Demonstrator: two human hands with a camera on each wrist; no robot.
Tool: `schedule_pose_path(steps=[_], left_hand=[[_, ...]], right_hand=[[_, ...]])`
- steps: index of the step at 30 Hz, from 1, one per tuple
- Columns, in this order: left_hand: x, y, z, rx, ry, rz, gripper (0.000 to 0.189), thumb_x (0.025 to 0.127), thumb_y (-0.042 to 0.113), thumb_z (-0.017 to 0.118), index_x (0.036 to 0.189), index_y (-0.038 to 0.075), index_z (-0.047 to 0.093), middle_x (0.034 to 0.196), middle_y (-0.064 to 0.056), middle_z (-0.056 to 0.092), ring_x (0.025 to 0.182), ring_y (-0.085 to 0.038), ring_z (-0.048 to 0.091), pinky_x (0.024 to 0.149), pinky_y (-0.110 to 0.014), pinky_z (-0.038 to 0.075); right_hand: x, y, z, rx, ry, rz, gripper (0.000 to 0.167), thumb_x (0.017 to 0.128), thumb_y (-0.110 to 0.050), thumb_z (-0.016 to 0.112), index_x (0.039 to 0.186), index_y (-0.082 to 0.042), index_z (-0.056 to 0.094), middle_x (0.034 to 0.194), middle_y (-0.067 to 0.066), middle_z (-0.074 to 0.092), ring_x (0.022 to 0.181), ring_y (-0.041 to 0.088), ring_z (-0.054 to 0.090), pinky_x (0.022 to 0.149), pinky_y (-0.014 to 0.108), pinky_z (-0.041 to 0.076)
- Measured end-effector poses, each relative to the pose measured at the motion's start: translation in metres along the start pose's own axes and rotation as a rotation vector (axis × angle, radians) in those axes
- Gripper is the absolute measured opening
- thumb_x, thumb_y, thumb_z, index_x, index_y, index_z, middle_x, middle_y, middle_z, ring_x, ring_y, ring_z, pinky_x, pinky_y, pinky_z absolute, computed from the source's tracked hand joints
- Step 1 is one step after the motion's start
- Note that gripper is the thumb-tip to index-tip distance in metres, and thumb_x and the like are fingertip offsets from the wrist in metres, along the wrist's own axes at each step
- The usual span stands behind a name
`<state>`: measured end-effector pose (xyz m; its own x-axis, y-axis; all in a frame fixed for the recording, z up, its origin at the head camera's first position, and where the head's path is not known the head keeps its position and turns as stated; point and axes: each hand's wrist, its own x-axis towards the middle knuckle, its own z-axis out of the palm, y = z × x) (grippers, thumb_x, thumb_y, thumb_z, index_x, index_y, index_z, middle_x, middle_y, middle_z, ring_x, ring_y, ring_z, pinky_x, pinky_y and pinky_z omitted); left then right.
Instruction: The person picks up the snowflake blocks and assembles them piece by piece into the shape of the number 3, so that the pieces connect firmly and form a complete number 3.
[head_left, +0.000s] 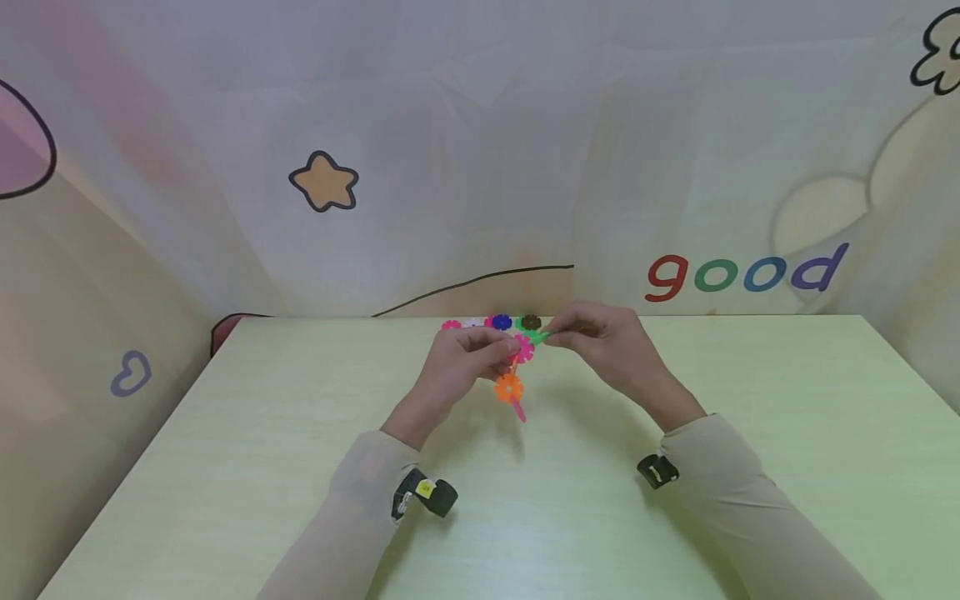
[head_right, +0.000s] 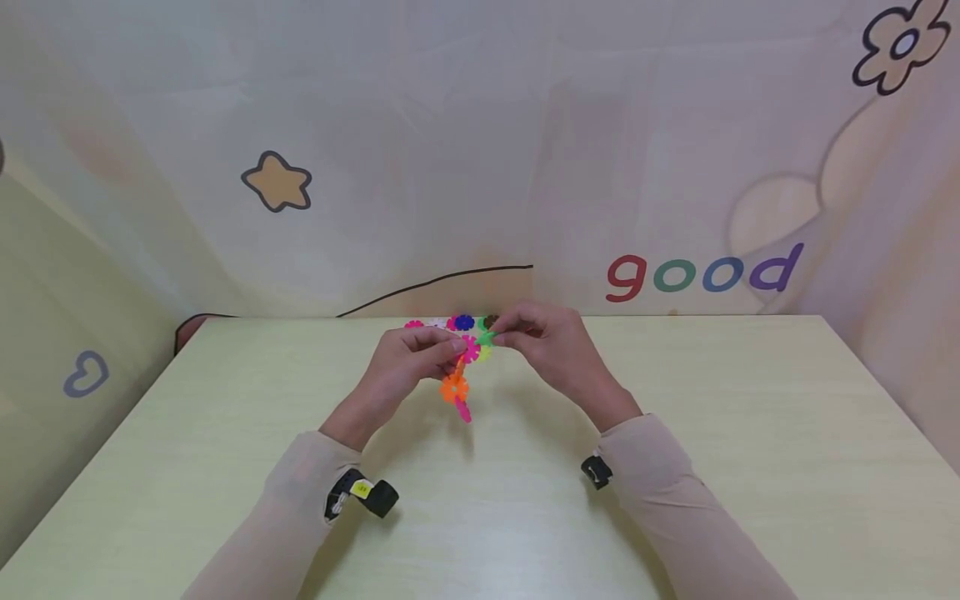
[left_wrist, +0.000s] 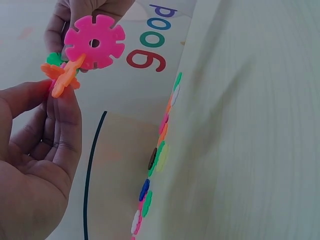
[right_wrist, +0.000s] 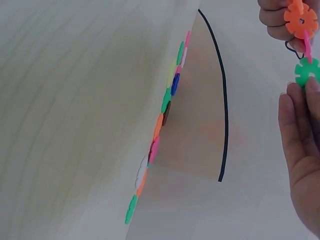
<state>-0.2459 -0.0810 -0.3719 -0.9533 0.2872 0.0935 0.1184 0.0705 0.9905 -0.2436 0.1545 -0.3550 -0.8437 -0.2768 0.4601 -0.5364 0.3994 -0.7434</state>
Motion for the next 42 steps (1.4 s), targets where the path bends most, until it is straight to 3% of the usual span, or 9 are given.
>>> schedule_pose_path(steps=[6,14,29,35,42], left_hand=[[-0.001,0.002,0.0,0.016,-0.007,0.002,0.017,0.1,0.013,0.076,0.108,-0.003,0.078,0.089,-0.008,0.076,0.077,-0.019,0.074,0.081,-0.032,0.064],[-0.001,0.003,-0.002,0.015,-0.004,0.007,0.017,0.1,0.011,0.077,0.108,-0.003,0.079,0.089,-0.007,0.076,0.078,-0.018,0.075,0.083,-0.033,0.064],[0.0,0.001,-0.003,0.013,-0.029,0.031,0.016,0.1,0.009,0.075,0.107,-0.005,0.078,0.088,-0.006,0.076,0.076,-0.016,0.072,0.081,-0.032,0.064],[-0.001,0.0,-0.004,0.004,-0.037,0.021,0.016,0.1,0.01,0.076,0.109,-0.004,0.078,0.09,-0.006,0.076,0.078,-0.017,0.074,0.083,-0.033,0.064],[0.0,-0.002,-0.004,-0.002,-0.056,0.017,0.019,0.1,0.014,0.076,0.112,0.0,0.079,0.097,-0.008,0.078,0.085,-0.022,0.076,0.087,-0.035,0.063]], right_hand=[[-0.001,0.001,0.004,0.003,0.031,-0.003,0.012,0.089,0.004,0.083,0.095,-0.006,0.082,0.089,0.002,0.077,0.081,0.014,0.074,0.076,0.022,0.059],[-0.002,0.002,0.008,0.004,0.067,-0.028,0.013,0.087,0.005,0.084,0.094,-0.006,0.083,0.086,0.002,0.077,0.077,0.012,0.071,0.071,0.022,0.056],[-0.005,0.001,0.014,-0.006,0.082,-0.123,0.016,0.086,0.01,0.083,0.092,-0.005,0.082,0.086,0.002,0.077,0.078,0.02,0.072,0.072,0.02,0.056],[-0.004,0.001,0.011,0.019,0.052,-0.106,0.017,0.086,0.009,0.083,0.093,-0.006,0.082,0.087,0.002,0.078,0.079,0.013,0.072,0.074,0.021,0.058],[-0.002,0.003,0.004,0.042,-0.003,-0.097,0.017,0.086,0.009,0.083,0.097,-0.005,0.083,0.092,0.002,0.078,0.084,0.02,0.076,0.079,0.022,0.06]])
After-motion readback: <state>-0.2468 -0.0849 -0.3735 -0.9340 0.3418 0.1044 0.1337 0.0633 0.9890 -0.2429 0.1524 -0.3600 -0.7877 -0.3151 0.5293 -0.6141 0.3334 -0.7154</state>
